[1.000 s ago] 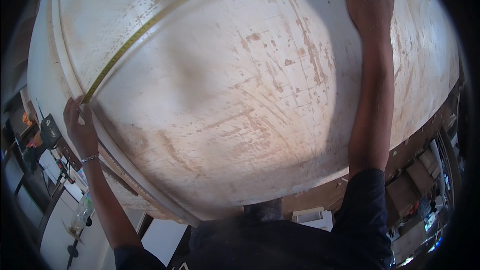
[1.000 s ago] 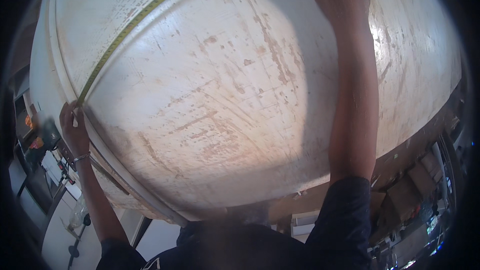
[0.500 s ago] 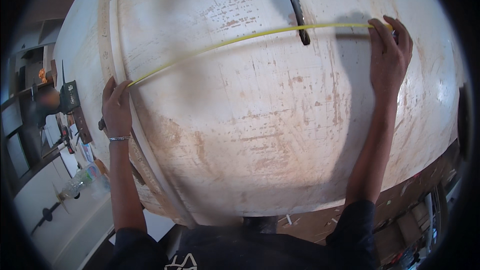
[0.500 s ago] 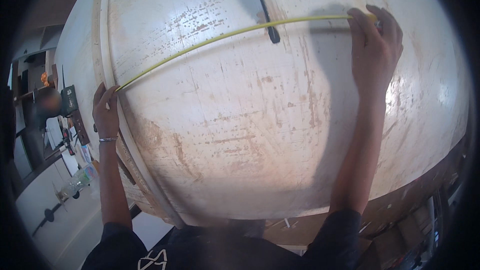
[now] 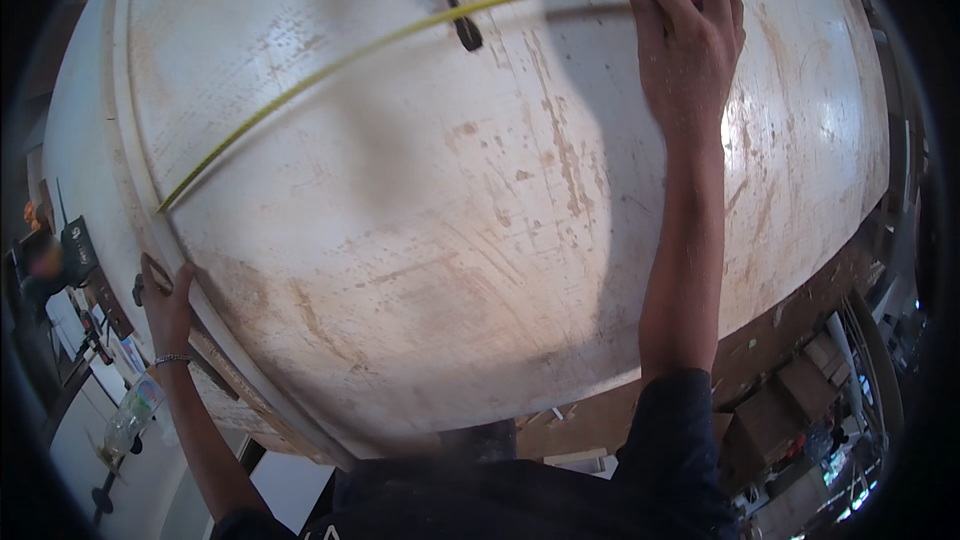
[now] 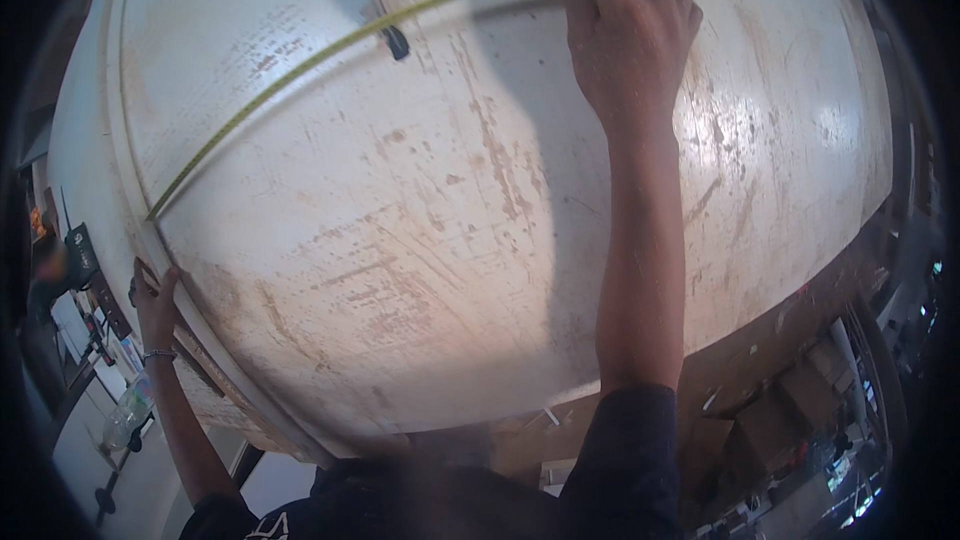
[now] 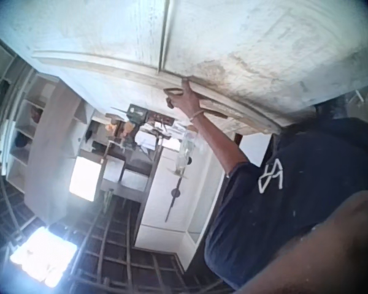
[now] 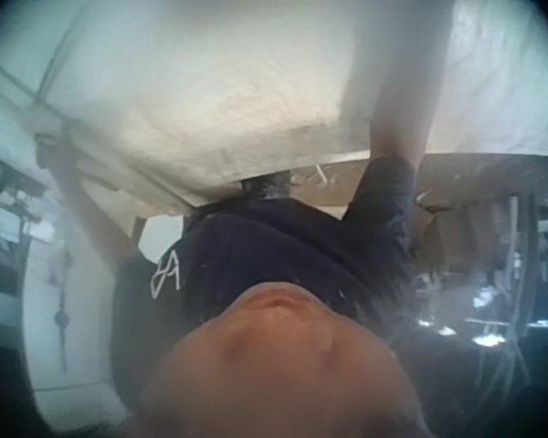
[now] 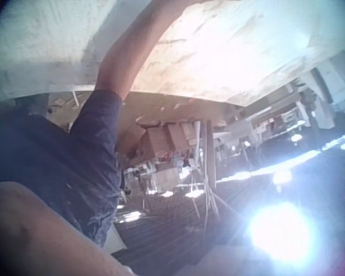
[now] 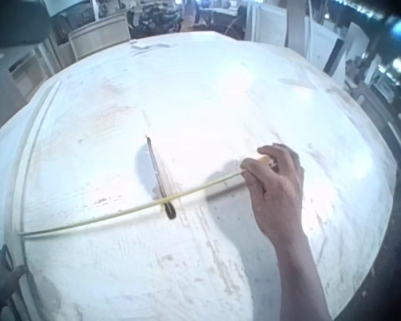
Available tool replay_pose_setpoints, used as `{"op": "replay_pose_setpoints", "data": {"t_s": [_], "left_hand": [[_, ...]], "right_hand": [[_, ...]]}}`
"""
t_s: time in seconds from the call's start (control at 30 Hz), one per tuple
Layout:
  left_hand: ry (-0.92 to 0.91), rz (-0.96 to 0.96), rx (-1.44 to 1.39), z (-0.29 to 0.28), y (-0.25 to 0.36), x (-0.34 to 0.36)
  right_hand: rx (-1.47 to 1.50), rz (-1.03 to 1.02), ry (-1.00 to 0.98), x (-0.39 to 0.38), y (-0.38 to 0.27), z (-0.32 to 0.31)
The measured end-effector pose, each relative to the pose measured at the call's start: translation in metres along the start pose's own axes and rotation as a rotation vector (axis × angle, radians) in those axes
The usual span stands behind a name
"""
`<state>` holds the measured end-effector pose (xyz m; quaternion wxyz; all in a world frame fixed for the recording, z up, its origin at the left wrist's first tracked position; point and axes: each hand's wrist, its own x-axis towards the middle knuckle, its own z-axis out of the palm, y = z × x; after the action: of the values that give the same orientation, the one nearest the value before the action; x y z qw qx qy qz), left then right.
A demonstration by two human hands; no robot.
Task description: The person measures and marks a white board on a workbench using a tape measure and a hammer. They then use a hand saw to cut the board along the marked line. After cutting, the person stacks the cut pieces with other boards and continues to measure and cut additional pieces.
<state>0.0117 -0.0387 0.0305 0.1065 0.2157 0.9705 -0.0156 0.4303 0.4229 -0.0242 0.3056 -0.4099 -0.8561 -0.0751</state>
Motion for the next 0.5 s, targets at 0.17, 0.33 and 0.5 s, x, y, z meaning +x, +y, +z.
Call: {"op": "replay_pose_setpoints", "data": {"t_s": [0.17,0.33,0.5], "left_hand": [[0.105,0.084,0.026,0.013,-0.007,-0.005],[0.156,0.105,0.047,0.018,-0.011,-0.005],[0.189,0.099,0.103,0.019,-0.013,-0.005]], "right_hand": [[0.141,0.071,0.049,0.013,-0.024,-0.017],[0.100,0.026,0.065,0.011,-0.019,-0.011],[0.144,0.044,0.062,0.010,-0.021,-0.014]]}}
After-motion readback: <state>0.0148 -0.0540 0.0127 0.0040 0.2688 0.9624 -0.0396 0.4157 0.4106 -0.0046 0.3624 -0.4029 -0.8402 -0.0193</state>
